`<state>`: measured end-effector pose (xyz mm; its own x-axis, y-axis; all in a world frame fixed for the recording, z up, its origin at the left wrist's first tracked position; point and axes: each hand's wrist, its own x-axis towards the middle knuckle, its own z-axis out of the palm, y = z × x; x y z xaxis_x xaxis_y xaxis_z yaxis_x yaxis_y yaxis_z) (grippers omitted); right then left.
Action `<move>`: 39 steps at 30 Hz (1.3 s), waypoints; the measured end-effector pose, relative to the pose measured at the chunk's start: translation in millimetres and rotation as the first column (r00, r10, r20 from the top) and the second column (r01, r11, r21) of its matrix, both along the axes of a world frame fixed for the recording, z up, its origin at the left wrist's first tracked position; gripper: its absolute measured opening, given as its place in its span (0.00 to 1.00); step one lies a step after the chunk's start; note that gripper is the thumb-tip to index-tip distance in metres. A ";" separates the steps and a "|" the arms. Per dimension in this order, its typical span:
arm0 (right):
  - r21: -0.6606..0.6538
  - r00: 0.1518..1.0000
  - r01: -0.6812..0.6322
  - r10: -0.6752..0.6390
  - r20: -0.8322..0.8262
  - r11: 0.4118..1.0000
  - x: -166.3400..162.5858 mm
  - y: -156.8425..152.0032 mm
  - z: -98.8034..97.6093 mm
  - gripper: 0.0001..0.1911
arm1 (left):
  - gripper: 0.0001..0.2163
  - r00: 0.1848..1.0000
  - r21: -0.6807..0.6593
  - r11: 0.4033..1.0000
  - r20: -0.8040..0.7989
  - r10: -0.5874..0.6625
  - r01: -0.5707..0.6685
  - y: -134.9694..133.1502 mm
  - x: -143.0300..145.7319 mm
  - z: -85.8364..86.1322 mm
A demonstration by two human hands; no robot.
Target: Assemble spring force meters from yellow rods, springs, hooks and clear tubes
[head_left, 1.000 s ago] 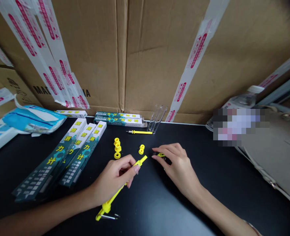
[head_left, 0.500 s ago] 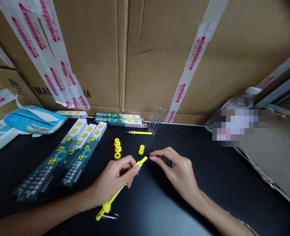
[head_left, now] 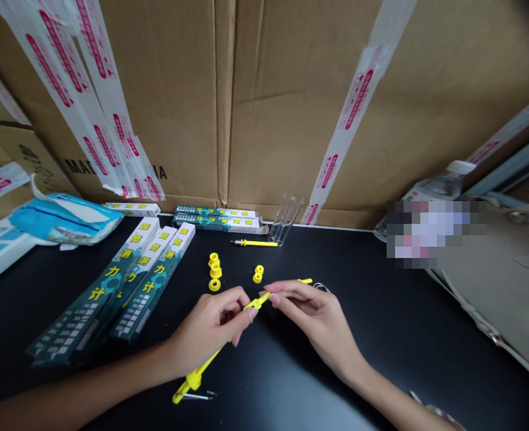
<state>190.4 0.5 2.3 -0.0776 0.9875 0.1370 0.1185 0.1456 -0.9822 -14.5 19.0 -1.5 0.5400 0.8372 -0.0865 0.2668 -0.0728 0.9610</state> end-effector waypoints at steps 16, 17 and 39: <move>-0.050 0.989 -0.145 0.145 -0.001 0.988 -2.0 1.3 -6.9 0.09 | 0.14 0.999 0.018 0.999 -0.025 -0.038 0.038 -2.2 -0.7 1.1; -0.050 0.988 -0.153 0.153 0.002 0.987 -1.8 1.4 -6.8 0.09 | 0.14 0.999 0.018 0.999 -0.026 -0.039 0.039 -2.2 -0.6 1.4; -0.019 0.962 0.202 -0.195 0.190 0.979 64.3 76.8 -16.4 0.21 | 0.15 0.995 -0.019 0.996 0.060 0.086 -0.085 -0.9 1.1 0.3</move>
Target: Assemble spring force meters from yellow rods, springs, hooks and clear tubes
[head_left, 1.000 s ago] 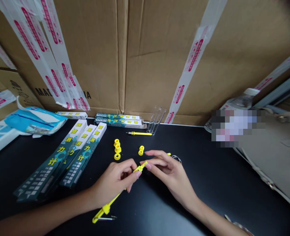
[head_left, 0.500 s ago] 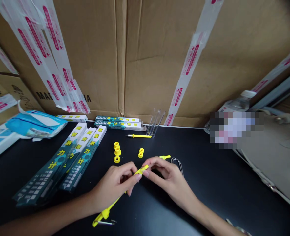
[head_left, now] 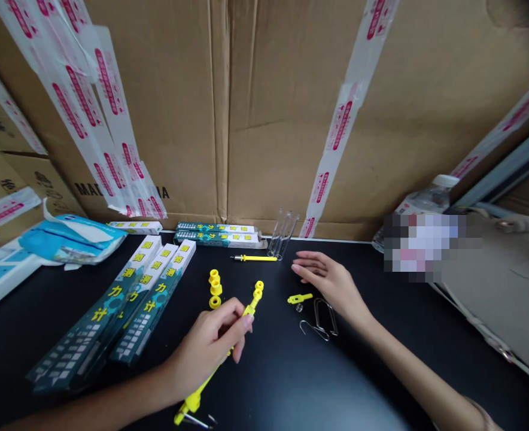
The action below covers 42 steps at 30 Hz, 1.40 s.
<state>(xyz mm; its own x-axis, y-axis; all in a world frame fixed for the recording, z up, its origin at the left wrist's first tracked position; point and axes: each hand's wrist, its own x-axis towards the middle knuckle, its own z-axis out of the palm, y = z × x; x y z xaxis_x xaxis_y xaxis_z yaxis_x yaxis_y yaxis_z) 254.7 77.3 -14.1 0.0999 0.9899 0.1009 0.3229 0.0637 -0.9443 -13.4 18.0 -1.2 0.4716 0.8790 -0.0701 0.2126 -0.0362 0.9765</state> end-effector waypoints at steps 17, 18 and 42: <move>0.026 0.997 0.025 -0.027 0.073 0.999 -11.8 35.9 -3.9 0.13 | 0.18 0.997 -0.112 0.991 0.015 0.071 -0.069 -3.0 -2.2 -2.9; 0.049 0.998 0.039 -0.041 0.041 0.998 -11.3 30.7 -0.1 0.13 | 0.18 0.998 -0.109 0.992 0.012 0.063 -0.062 -3.0 -2.1 -2.3; -0.025 0.891 -0.239 0.209 -0.402 0.971 -75.2 -71.4 34.3 0.17 | 0.11 0.998 -0.121 0.992 -0.043 -0.046 0.041 -0.6 -3.4 2.4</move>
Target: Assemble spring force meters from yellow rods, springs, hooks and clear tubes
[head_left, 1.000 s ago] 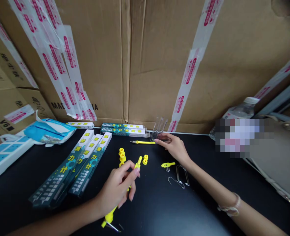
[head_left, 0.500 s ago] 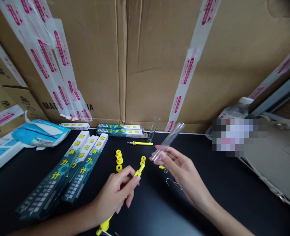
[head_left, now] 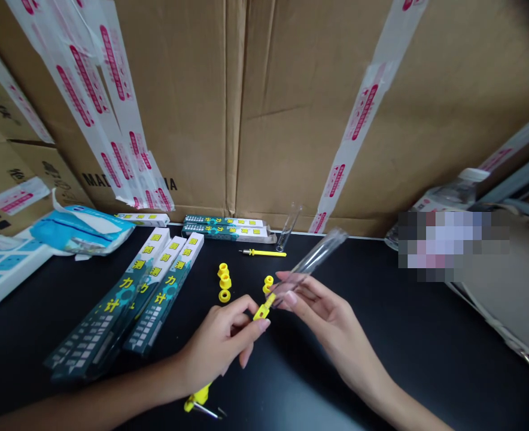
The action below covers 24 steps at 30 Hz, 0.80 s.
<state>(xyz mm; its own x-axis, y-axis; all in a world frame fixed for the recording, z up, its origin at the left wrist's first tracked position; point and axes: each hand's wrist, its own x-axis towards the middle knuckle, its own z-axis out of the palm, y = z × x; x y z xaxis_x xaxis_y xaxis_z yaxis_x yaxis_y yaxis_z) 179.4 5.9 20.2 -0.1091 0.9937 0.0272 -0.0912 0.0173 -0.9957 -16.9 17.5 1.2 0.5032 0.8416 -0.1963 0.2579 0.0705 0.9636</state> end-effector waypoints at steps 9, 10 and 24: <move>0.017 0.987 -0.153 0.152 0.060 0.988 -18.6 -8.2 -9.1 0.13 | 0.21 0.992 -0.040 0.995 0.082 0.093 -0.090 3.1 1.6 -4.4; 0.030 0.986 -0.149 0.146 0.079 0.988 -19.5 -8.5 -9.7 0.13 | 0.21 0.991 -0.031 0.995 0.089 0.100 -0.098 3.0 1.4 -4.6; -0.080 0.912 -0.209 0.224 0.343 0.975 -44.3 -25.2 -18.6 0.16 | 0.26 0.910 0.010 0.933 0.226 0.348 -0.359 3.9 3.5 -3.3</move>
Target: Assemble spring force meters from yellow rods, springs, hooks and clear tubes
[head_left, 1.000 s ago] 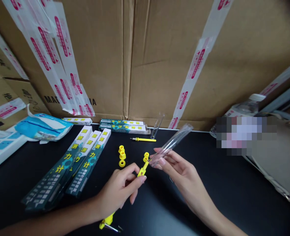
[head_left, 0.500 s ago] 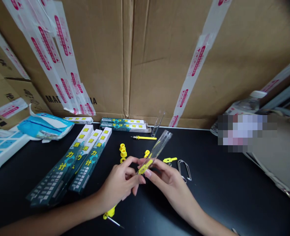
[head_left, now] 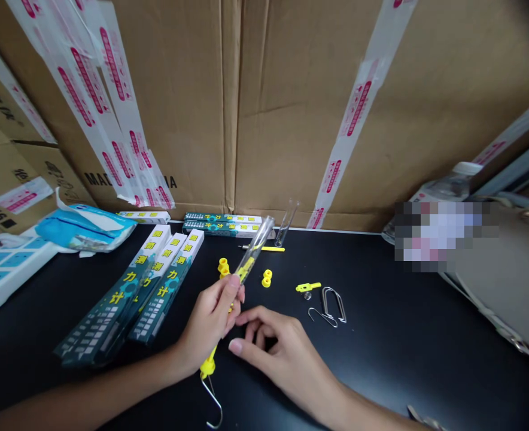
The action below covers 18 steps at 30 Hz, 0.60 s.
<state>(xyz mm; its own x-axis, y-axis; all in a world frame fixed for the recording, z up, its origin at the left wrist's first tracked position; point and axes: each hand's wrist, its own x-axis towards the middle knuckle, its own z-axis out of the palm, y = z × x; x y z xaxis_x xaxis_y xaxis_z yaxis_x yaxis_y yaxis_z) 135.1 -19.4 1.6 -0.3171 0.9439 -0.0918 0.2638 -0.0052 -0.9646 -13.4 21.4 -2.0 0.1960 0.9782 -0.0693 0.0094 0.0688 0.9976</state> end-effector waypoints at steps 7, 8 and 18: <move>0.187 0.980 -0.071 0.034 0.194 0.980 -15.3 -7.5 -0.4 0.17 | 0.27 0.996 0.034 0.999 0.079 0.033 -0.036 -8.6 9.3 4.0; 0.184 0.982 -0.071 0.036 0.183 0.980 -16.0 -8.0 -1.6 0.18 | 0.27 0.996 0.033 0.999 0.086 0.024 -0.027 -9.1 10.7 4.6; 0.091 1.000 0.001 -0.002 0.015 0.996 -9.2 -6.2 -4.8 0.22 | 0.24 0.990 0.021 0.999 0.140 -0.027 0.025 -6.6 8.1 9.5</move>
